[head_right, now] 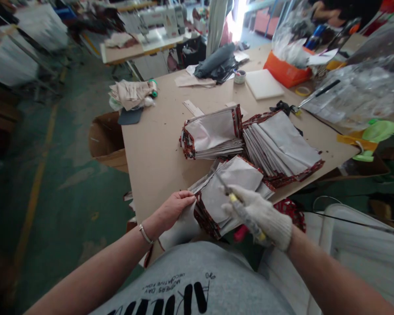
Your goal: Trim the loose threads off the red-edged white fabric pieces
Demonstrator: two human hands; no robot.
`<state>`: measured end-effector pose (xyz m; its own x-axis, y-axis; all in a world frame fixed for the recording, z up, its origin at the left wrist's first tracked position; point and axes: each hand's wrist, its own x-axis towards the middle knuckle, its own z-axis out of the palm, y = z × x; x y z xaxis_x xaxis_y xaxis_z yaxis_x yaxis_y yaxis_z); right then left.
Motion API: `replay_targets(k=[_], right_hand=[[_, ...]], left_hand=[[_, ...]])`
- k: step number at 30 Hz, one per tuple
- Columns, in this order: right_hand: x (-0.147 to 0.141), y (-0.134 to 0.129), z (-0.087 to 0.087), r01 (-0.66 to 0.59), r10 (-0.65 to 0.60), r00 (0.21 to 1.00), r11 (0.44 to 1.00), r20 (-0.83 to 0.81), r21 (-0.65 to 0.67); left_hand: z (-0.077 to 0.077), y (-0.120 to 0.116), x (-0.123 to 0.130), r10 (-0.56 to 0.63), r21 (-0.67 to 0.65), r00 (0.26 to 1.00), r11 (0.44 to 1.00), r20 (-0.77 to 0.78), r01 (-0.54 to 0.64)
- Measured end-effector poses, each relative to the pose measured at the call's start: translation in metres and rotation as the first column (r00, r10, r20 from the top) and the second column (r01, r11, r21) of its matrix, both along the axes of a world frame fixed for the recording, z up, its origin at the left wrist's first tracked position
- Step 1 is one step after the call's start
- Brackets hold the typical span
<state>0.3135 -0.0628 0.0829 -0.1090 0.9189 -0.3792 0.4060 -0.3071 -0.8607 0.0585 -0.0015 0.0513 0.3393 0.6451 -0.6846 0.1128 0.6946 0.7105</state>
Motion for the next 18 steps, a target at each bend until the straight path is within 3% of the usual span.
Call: replay_targets(k=[2, 4, 9, 18], right_hand=[[-0.026, -0.022, -0.010, -0.189, 0.179, 0.981, 0.974, -0.080, -0.129], [-0.040, -0.036, -0.022, -0.268, 0.238, 0.955, 0.950, -0.179, -0.163], [-0.046, -0.042, -0.045, -0.277, 0.225, 0.922, 0.952, -0.315, -0.132], [-0.064, -0.028, -0.054, -0.221, 0.193, 0.952, 0.971, -0.238, -0.095]], left_hand=[[-0.001, -0.003, -0.002, 0.024, -0.022, 1.000, 0.999, 0.007, -0.023], [-0.003, -0.004, -0.002, 0.035, -0.012, 0.999, 0.999, 0.010, -0.035], [-0.007, -0.006, -0.002, 0.059, 0.005, 0.998, 0.998, 0.000, -0.059], [-0.009, -0.014, -0.002, 0.075, 0.003, 0.997, 0.997, 0.033, -0.075]])
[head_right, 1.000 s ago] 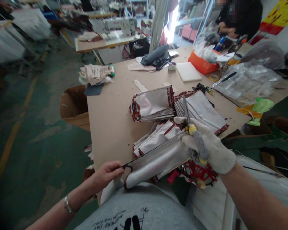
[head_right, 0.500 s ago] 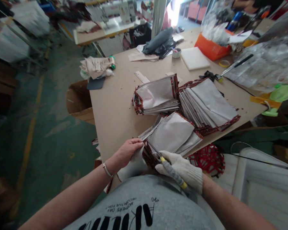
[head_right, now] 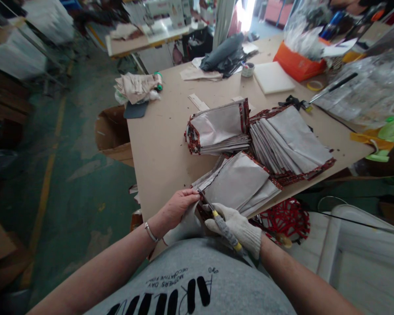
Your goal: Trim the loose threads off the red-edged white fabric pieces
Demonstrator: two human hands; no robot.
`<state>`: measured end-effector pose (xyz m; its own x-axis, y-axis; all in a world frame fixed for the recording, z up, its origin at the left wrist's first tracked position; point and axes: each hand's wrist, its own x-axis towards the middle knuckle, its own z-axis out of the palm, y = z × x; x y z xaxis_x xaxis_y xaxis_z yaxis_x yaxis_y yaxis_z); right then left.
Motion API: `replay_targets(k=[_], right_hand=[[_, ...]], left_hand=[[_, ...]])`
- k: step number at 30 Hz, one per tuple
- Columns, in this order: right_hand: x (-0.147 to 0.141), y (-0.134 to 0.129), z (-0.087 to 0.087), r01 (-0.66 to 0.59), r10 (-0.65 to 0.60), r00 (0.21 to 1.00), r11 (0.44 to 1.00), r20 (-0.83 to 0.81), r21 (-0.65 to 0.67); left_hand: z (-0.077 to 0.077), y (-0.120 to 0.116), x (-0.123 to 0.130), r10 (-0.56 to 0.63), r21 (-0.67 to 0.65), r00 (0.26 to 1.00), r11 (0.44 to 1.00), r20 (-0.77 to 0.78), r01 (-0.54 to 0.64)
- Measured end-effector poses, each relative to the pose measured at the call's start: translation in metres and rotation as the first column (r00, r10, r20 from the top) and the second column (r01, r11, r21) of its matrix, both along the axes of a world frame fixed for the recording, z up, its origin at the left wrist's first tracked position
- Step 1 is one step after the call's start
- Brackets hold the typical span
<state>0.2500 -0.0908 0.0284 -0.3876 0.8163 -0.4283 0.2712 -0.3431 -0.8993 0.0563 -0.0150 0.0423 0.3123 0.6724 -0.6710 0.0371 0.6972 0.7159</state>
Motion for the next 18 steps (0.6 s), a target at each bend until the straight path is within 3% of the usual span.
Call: replay_targets(k=[5, 13, 16, 18], right_hand=[[-0.003, 0.001, 0.000, 0.013, -0.012, 0.998, 1.000, 0.060, -0.021], [-0.011, -0.009, -0.001, 0.088, -0.091, 0.980, 0.996, -0.176, -0.026], [-0.011, -0.009, 0.007, 0.174, -0.172, 0.982, 0.985, -0.084, 0.015], [-0.015, -0.005, 0.014, 0.257, -0.255, 0.966, 0.963, -0.041, 0.076]], left_hand=[[0.000, -0.003, 0.001, 0.001, -0.024, 1.000, 1.000, 0.003, -0.001], [-0.001, -0.007, -0.002, -0.031, -0.021, 0.999, 0.999, 0.028, 0.031], [0.000, -0.011, -0.004, -0.090, 0.019, 0.996, 0.996, 0.006, 0.090], [0.004, -0.014, -0.002, -0.149, 0.120, 0.989, 0.981, -0.023, 0.151]])
